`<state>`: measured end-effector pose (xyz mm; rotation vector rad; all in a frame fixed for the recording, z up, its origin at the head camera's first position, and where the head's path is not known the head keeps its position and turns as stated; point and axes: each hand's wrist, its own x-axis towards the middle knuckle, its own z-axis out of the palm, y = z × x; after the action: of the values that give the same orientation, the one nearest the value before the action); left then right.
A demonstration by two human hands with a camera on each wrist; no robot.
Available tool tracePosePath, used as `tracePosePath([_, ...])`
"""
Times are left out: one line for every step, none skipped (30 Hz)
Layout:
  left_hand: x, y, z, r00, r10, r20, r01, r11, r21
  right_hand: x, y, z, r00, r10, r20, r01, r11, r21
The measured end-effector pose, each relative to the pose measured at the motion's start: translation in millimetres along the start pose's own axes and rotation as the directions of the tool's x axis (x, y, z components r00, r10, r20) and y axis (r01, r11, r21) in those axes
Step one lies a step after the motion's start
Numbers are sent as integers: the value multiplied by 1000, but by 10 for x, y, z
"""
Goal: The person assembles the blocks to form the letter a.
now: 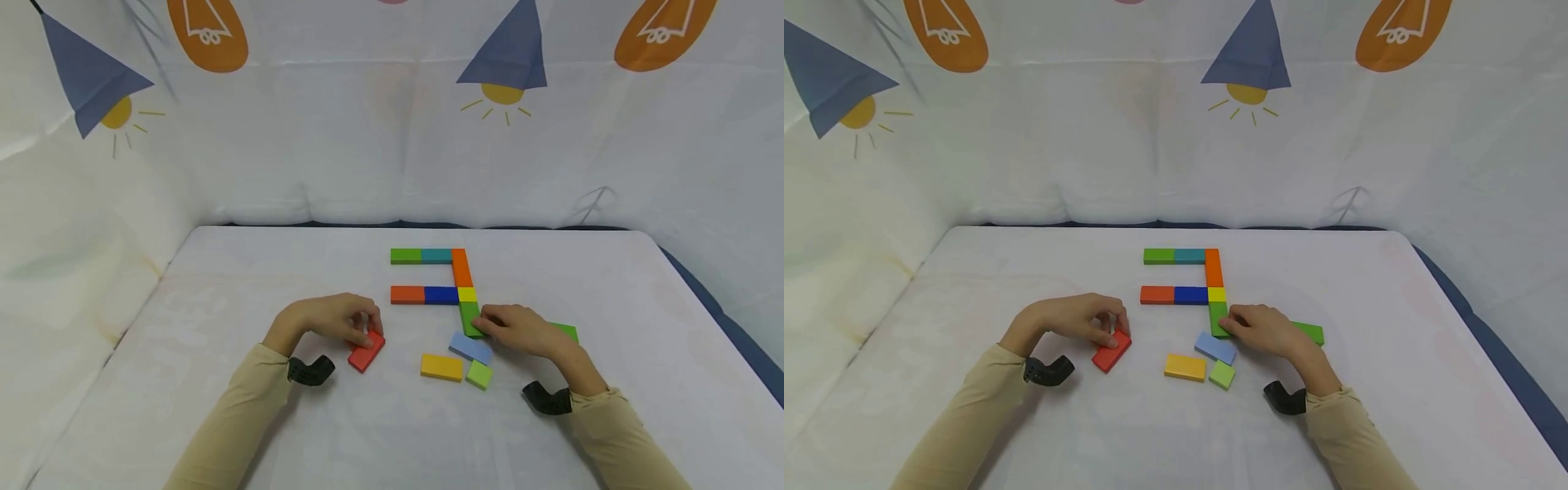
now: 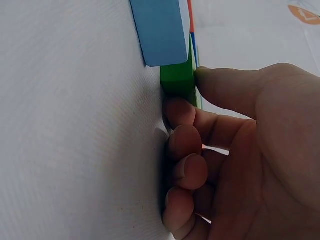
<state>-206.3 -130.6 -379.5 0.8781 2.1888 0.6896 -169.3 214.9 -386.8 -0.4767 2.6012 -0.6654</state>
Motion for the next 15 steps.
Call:
tracePosePath([-3, -3, -3, 1000, -1, -1, 1, 1000, -5, 1, -1, 3, 1000, -1, -1, 1, 1000, 1])
tracePosePath([-2, -9, -3, 1000, -1, 1, 1, 1000, -11, 2, -1, 6, 1000, -1, -1, 1, 1000, 1])
tracePosePath([-1, -15, -3, 1000, -1, 3, 1, 1000, -16, 3, -1, 7, 1000, 1, -1, -1, 1000, 2])
tracePosePath([4, -24, -1, 1000, 1, 6, -1, 1000, -18, 4, -3, 8, 1000, 2, -1, -2, 1000, 3])
tracePosePath([6, -29, 0, 1000, 3, 7, -3, 1000, -20, 5, -3, 8, 1000, 5, -3, -5, 1000, 2])
tracePosePath([8, -34, 0, 1000, 6, 7, -6, 1000, -20, 6, -5, 8, 1000, 5, -3, -5, 1000, 1])
tracePosePath([9, -37, -1, 1000, 9, 4, -9, 1000, -16, 7, -6, 7, 1000, 6, -3, -6, 1000, -1])
tracePosePath([9, -38, -2, 1000, 12, -1, -12, 1000, -9, 8, -8, 7, 1000, 6, -4, -6, 1000, -1])
tracePosePath([8, -36, -5, 1000, 14, -7, -14, 1000, -2, 9, -7, 5, 1000, 6, -3, -6, 1000, -3])
tracePosePath([9, -34, -7, 1000, 19, -16, -19, 1000, 12, 9, -9, 3, 1000, 4, -3, -4, 1000, -2])
tracePosePath([2, -19, -12, 1000, 17, -26, -17, 1000, 26, 8, -8, -1, 1000, 3, -3, -3, 1000, -3])
tracePosePath([-3, -4, -15, 999, 13, -38, -11, 999, 40, 6, -7, -5, 1000, -1, -3, 1, 1000, 0])
tracePosePath([-10, 18, -19, 999, 7, -52, -4, 998, 57, 2, -6, -11, 1000, -6, -4, 6, 1000, 4])
tracePosePath([-20, 42, -23, 998, -1, -67, 6, 997, 75, -2, -6, -18, 1000, -12, -6, 12, 1000, 8])
tracePosePath([-31, 69, -29, 997, -2, -79, 10, 995, 97, -8, -4, -26, 1000, -17, -8, 17, 1000, 9])
